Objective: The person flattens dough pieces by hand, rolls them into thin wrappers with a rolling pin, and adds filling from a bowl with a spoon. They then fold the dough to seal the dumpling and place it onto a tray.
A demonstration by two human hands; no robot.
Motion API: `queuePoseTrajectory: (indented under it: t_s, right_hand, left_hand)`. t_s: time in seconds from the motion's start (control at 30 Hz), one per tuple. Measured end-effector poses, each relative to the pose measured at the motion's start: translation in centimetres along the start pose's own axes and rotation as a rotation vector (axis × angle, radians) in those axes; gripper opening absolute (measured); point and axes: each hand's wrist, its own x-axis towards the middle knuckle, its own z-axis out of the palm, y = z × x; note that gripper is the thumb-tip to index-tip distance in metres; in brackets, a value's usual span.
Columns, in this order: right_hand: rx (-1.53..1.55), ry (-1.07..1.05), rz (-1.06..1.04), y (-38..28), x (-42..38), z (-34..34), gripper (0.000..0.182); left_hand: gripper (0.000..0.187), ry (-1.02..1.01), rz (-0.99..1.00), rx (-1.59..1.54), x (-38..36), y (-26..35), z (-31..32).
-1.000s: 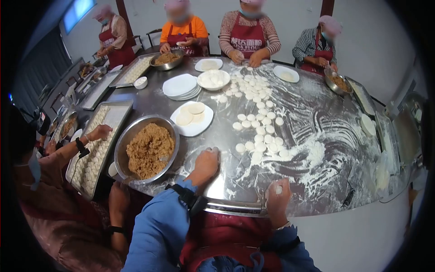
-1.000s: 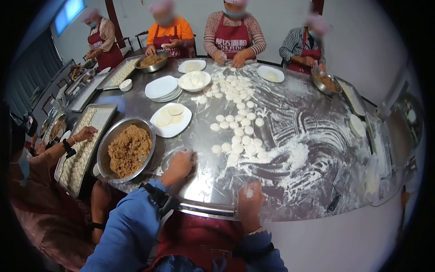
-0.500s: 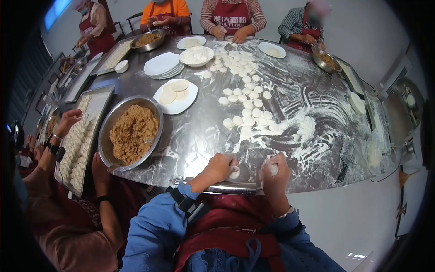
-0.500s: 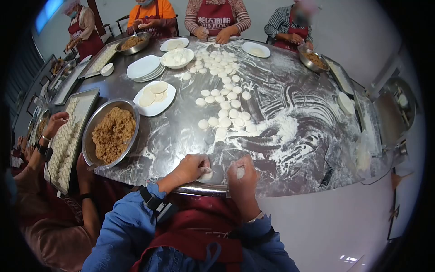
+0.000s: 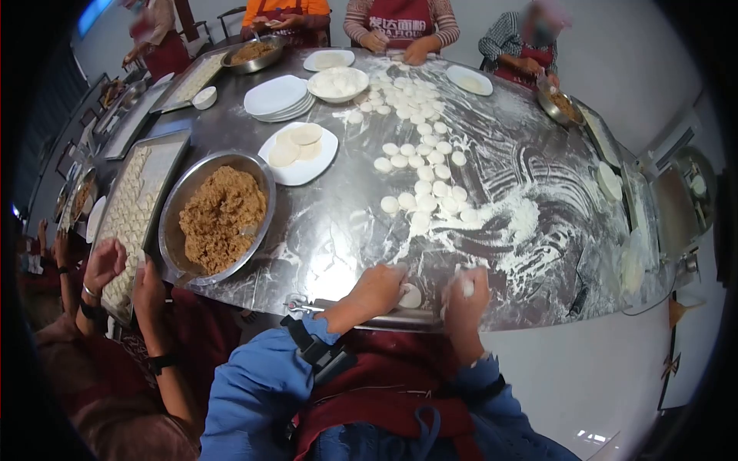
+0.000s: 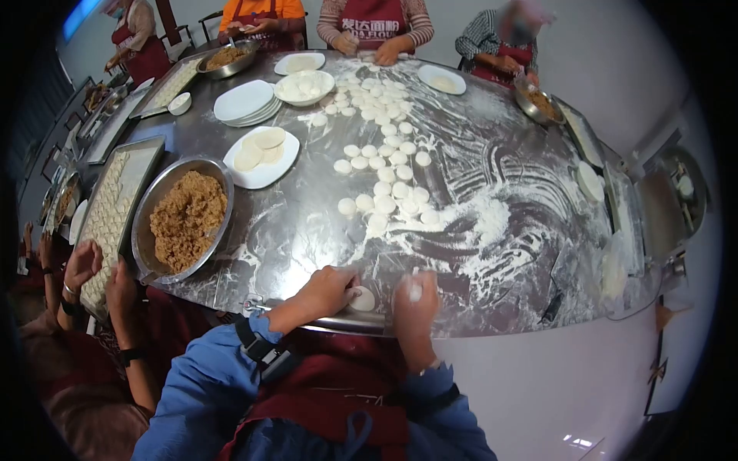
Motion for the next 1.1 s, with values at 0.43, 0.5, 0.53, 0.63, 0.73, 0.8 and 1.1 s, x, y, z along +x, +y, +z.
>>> queuePoseTrajectory:
  t_s: [0.43, 0.5, 0.53, 0.63, 0.73, 0.8, 1.1]
  right_hand:
    - [-0.03, -0.005, 0.004, -0.6, 0.2, 0.1, 0.015]
    - [-0.09, 0.007, -0.08, -2.1, 2.7, 2.0, 0.013]
    - [-0.139, 0.013, -0.196, -3.2, 4.4, 2.9, 0.014]
    - [-0.225, 0.031, -0.272, -3.1, 5.3, 3.7, 0.014]
    - [-0.047, -0.029, -0.038, -1.7, 1.7, 0.7, 0.015]
    - [-0.048, -0.039, 0.004, -1.2, 0.8, 0.0, 0.015]
    - [-0.094, -0.005, -0.111, -4.0, 3.1, 1.7, 0.014]
  left_hand:
    - [0.008, 0.021, -0.016, -0.063, -0.2, -0.5, 0.5]
    - [0.008, 0.042, -0.049, -0.019, 0.4, -0.5, 1.4]
    - [0.009, 0.098, -0.076, 0.029, 1.2, -0.2, 1.4]
    - [0.009, 0.1, -0.038, 0.013, 2.2, -0.2, 1.4]
    - [0.008, -0.042, 0.0, 0.043, 1.3, 0.2, -0.1]
    - [0.008, -0.041, -0.061, -0.006, 0.3, 0.1, -0.6]
    - [0.009, -0.022, 0.065, 0.086, 1.9, -0.4, 0.9]
